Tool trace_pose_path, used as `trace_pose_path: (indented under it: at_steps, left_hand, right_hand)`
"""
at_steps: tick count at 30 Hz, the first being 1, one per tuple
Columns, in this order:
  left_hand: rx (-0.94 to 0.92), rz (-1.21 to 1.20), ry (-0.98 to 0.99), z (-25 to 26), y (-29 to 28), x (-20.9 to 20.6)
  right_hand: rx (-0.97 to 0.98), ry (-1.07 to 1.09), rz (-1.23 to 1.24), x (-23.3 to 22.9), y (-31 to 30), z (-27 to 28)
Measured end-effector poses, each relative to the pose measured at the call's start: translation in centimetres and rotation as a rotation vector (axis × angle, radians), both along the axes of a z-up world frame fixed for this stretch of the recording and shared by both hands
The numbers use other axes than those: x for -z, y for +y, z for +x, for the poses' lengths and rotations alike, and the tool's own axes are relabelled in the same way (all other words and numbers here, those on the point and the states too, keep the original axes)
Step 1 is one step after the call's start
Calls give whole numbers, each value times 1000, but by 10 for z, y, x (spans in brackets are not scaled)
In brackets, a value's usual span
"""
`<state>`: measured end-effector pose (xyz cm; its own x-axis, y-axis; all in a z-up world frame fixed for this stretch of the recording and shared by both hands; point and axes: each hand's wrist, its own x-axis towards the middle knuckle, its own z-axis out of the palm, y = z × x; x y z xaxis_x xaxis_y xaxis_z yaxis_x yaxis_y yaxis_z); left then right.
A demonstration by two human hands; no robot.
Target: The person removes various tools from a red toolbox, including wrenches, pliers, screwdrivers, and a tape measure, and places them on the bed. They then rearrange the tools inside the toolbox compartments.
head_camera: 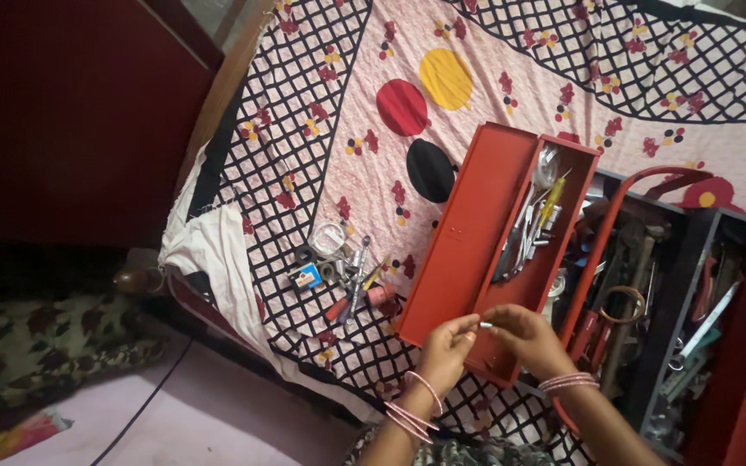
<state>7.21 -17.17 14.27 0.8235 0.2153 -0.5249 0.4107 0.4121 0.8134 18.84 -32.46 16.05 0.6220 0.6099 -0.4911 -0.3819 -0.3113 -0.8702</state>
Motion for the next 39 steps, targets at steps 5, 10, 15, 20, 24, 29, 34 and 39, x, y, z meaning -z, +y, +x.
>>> trace_pose_path:
  at_steps: [5, 10, 15, 20, 24, 29, 34, 39]
  left_hand:
    - [-67, -20, -23, -12, 6, -14]
    - [-92, -33, -54, -20, 14, -30]
    - [-116, 84, -5, -26, 22, -52]
    - [-165, 211, 46, -35, 29, -60]
    - [-284, 271, 12, -48, 33, -46]
    - [-417, 1, 184, -64, 53, -17]
    - [-581, -152, 152, -73, 86, 13]
    - [-672, -160, 151, -76, 130, 41]
  right_hand:
    - [189, 366, 8, 3, -5, -22]
    - [210, 443, 105, -2, -3, -38]
    - [177, 447, 173, -5, 11, -49]
    - [191, 471, 277, -2, 28, -63]
    - [107, 314, 185, -2, 49, -76]
    - [-18, 292, 107, -6, 85, -88]
    - [-142, 272, 152, 7, 134, -97]
    - [-168, 337, 247, 19, 177, -111]
